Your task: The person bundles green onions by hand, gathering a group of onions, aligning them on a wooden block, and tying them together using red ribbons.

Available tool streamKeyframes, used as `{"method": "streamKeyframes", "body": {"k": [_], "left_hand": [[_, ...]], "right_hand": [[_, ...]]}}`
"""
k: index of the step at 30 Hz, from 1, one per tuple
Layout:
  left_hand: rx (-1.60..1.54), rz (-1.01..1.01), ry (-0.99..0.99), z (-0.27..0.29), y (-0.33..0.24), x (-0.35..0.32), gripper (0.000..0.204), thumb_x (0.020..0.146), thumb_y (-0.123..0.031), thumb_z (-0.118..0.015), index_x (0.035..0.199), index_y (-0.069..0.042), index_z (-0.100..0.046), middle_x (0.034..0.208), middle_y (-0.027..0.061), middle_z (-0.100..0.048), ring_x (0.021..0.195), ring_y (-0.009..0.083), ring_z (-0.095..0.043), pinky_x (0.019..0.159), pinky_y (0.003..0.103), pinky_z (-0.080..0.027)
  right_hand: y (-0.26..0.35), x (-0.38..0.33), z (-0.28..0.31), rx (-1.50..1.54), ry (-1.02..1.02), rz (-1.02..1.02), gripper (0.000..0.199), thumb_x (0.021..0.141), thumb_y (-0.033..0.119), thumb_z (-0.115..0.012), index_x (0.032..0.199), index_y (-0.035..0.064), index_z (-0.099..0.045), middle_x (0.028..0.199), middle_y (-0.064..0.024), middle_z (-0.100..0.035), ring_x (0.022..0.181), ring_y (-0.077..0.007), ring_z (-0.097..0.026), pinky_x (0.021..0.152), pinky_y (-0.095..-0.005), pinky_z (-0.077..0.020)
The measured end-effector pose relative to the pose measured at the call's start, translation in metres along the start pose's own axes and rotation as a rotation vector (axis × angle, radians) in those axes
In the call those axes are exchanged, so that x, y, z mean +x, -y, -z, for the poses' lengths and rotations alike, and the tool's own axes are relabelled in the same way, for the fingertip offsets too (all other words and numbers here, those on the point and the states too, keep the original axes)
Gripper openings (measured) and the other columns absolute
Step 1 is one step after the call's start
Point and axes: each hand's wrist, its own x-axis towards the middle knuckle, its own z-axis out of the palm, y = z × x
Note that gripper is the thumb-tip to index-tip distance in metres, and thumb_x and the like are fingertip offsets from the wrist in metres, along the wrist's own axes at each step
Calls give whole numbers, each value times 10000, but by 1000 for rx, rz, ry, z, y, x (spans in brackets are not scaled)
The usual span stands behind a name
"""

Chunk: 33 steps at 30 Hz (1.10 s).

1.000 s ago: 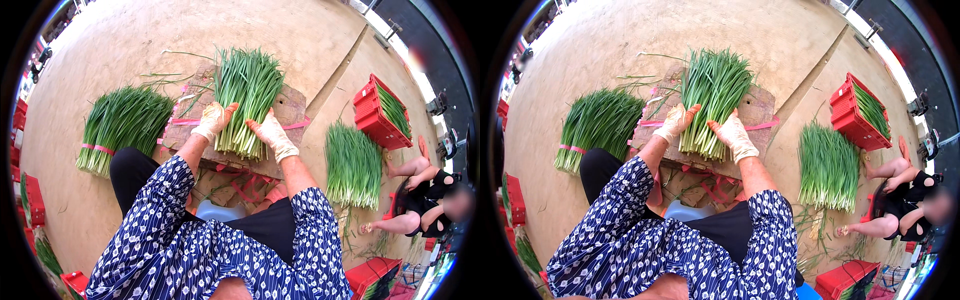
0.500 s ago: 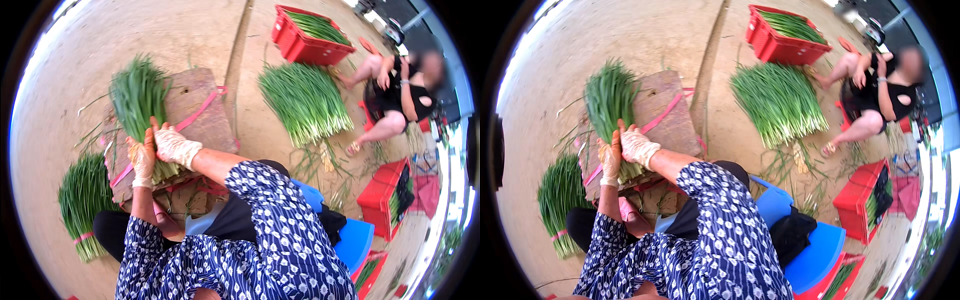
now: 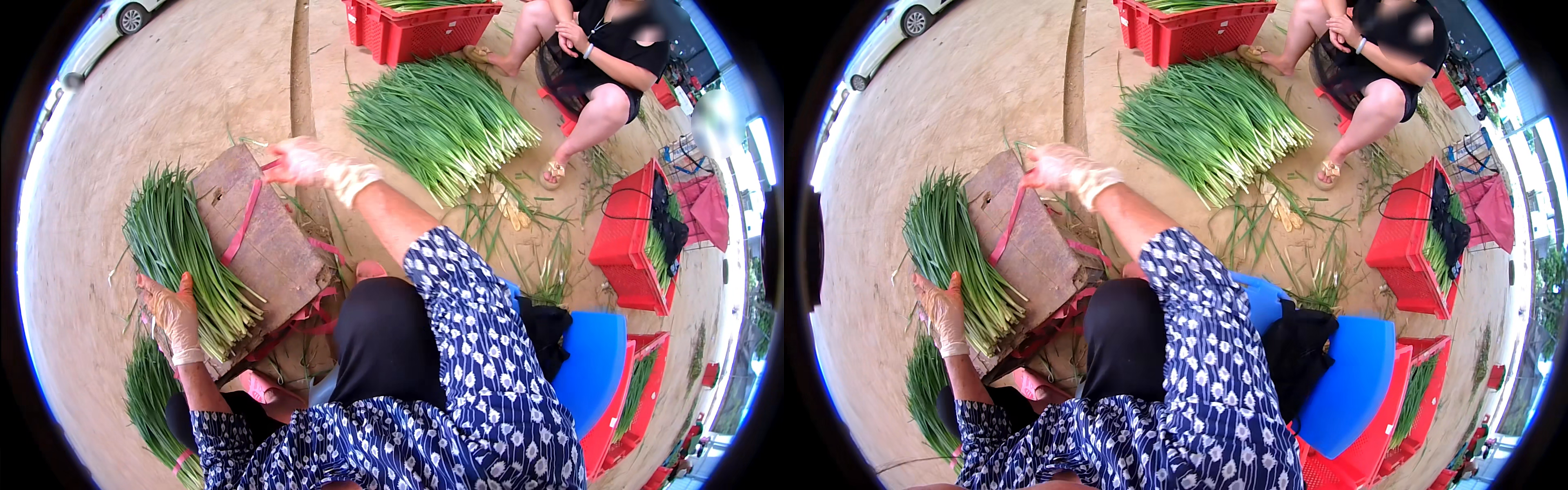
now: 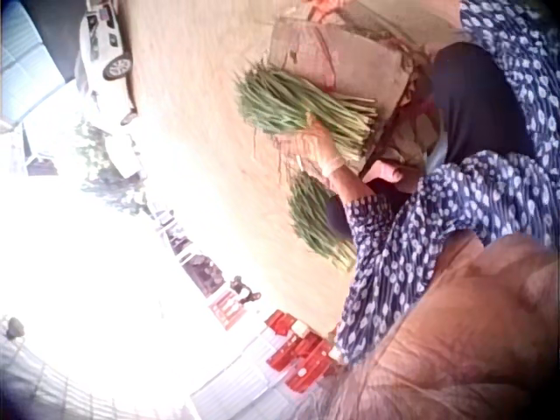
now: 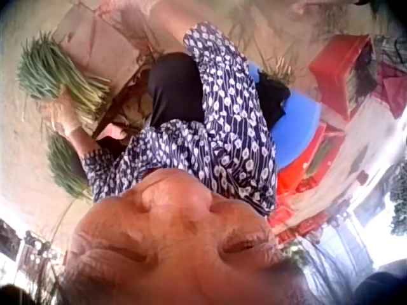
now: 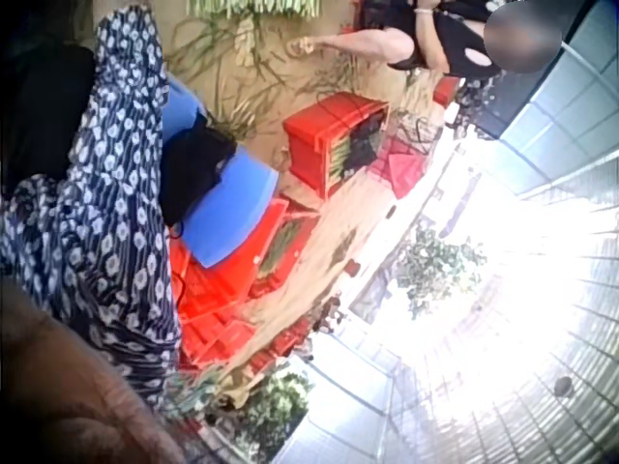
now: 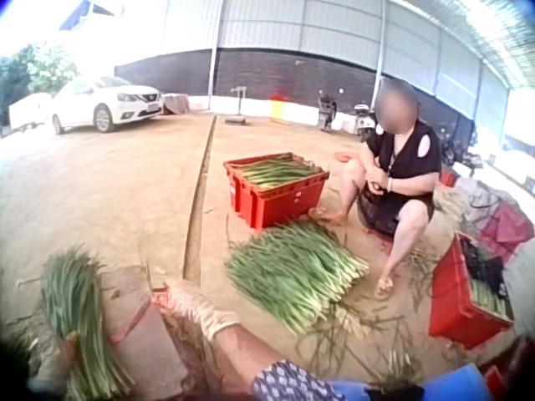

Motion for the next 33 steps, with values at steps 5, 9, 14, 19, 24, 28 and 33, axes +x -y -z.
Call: {"method": "streamKeyframes", "body": {"k": [5, 9, 14, 19, 24, 28, 33], "left_hand": [[-170, -378, -261, 30, -74, 12, 901, 854, -186, -745, 1540, 9, -195, 1546, 219, -350, 1399, 434, -346, 1158, 464, -287], [-355, -572, -45, 16, -145, -1, 911, 870, -275, -727, 1549, 2, -185, 1564, 208, -320, 1418, 411, -326, 1175, 468, -250], [-460, -681, 102, -37, -192, -21, 933, 868, -344, -713, 1550, -1, -178, 1547, 222, -340, 1374, 467, -346, 1151, 505, -266], [-254, -642, 180, -50, -205, -36, 726, 980, -395, -546, 1528, -5, -274, 1529, 194, -386, 1388, 434, -348, 1148, 523, -229], [-258, -613, 226, -44, -209, -35, 764, 917, -337, -628, 1541, -59, -288, 1466, 286, -392, 1354, 471, -356, 1139, 550, -234], [-260, -611, 259, -39, -213, -32, 756, 905, -305, -640, 1538, -66, -301, 1445, 330, -386, 1342, 495, -358, 1137, 553, -237], [-269, -599, 272, -37, -215, -32, 750, 890, -286, -656, 1534, -85, -327, 1432, 354, -384, 1332, 506, -363, 1135, 549, -244]], "right_hand": [[-177, -109, 20, -168, -460, -621, 1045, 693, 456, -815, 1421, -141, -361, 1260, -343, -579, 1197, -414, -579, 1023, -411, -462], [-245, -148, 20, -222, -478, -1047, 1361, 633, 455, -892, 1555, -16, -9, 1607, -256, -147, 1474, -409, -200, 1183, -474, -273], [-287, -163, 38, -301, -532, -1171, 1361, 654, 432, -898, 1567, 42, 33, 1630, -187, -121, 1500, -352, -151, 1191, -501, -239], [-328, -166, 59, -279, -408, -1328, 1368, 670, 463, -890, 1568, 67, 63, 1650, -134, -74, 1515, -293, -125, 1212, -477, -195], [-330, -154, 53, -339, -372, -1334, 1107, 649, 414, -915, 1500, 79, -292, 1426, -116, -520, 1346, -279, -448, 1077, -481, -364], [-341, -141, 39, -531, -405, -1341, 559, 713, 321, -857, 1170, 80, -641, 1254, -118, -624, 1201, -272, -554, 954, -505, -438], [-374, -150, 34, -441, -502, -1217, 354, 799, 167, -747, 1123, 50, -663, 1137, -187, -678, 1080, -300, -663, 910, -487, -517]]}}
